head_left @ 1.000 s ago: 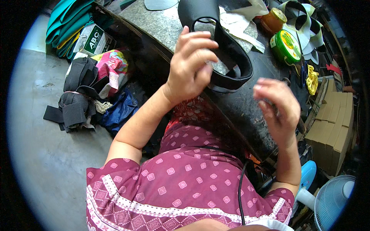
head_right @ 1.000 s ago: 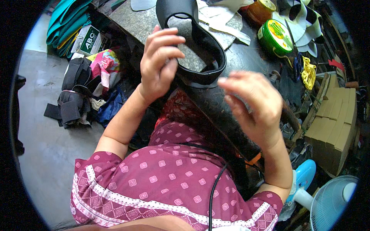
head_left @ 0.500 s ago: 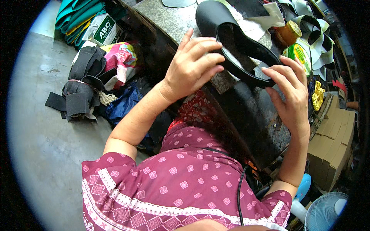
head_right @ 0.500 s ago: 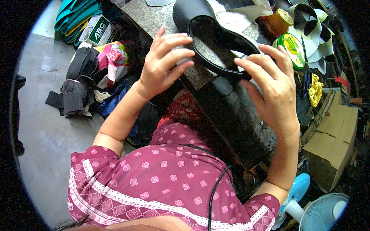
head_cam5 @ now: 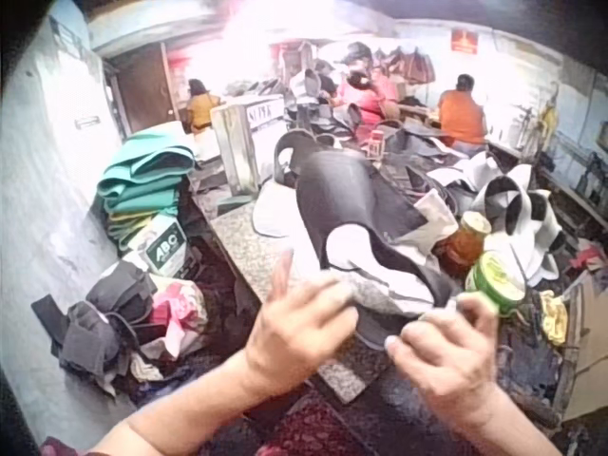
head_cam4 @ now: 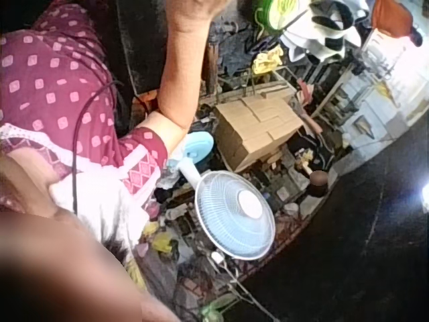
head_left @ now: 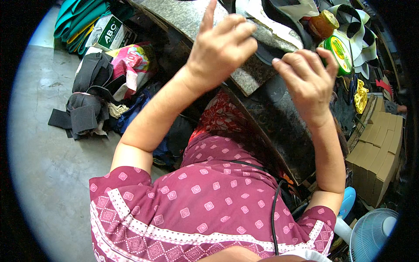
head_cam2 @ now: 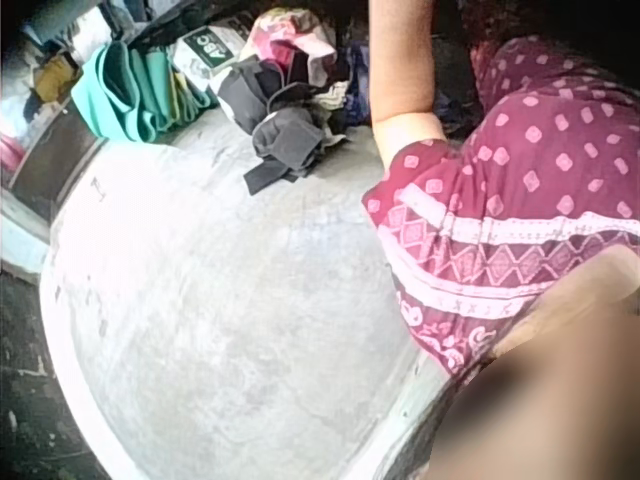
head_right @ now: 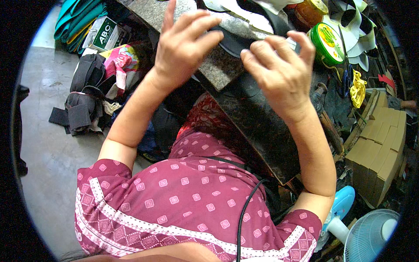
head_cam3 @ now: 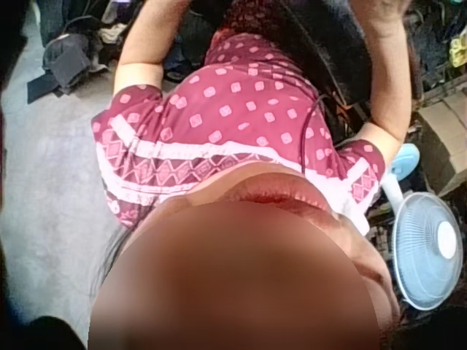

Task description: The person smooths and presses the edges of a black slipper using a small wooden tool, repeatedly working along the strap and sole edges. The person then picks up a yellow elastic band and places it on the slipper.

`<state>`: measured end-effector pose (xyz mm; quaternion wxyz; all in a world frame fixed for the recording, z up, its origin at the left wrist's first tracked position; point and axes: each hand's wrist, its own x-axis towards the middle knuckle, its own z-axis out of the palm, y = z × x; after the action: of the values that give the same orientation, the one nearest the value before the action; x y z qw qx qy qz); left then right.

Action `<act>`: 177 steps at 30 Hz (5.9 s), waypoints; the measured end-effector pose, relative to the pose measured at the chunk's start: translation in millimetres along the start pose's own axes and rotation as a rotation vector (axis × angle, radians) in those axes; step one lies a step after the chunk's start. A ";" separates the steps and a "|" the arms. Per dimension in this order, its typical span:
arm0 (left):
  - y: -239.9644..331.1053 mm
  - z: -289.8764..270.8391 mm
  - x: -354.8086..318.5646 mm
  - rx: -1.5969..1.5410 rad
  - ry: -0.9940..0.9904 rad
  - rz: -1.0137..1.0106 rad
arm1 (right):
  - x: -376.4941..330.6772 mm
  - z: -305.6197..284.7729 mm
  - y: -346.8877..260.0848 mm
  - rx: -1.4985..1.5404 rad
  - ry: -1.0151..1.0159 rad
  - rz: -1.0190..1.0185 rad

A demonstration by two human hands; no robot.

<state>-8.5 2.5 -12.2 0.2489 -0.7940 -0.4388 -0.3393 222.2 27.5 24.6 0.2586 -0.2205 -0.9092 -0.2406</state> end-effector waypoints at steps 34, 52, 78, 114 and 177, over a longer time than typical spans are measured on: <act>5.3 -32.8 5.3 -0.131 -0.180 0.053 | 8.5 -29.4 22.6 0.108 -0.078 0.037; -6.5 -17.8 15.1 -0.192 -0.237 0.180 | 9.7 -1.7 3.1 0.139 -0.197 0.020; -5.9 -12.7 30.0 -0.321 -0.316 0.136 | -25.7 12.5 4.7 1.380 0.206 0.972; -9.0 44.2 52.6 -1.017 -0.360 -0.382 | -25.5 17.7 -6.5 1.808 0.156 1.029; 1.3 -17.5 53.7 -0.797 -0.844 -0.097 | -33.5 4.5 16.0 1.720 -0.082 1.119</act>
<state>7.6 18.1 39.6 -0.2814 -0.8720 -0.3741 -0.1434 254.7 33.2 7.1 0.3730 -0.3609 -0.5488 0.6553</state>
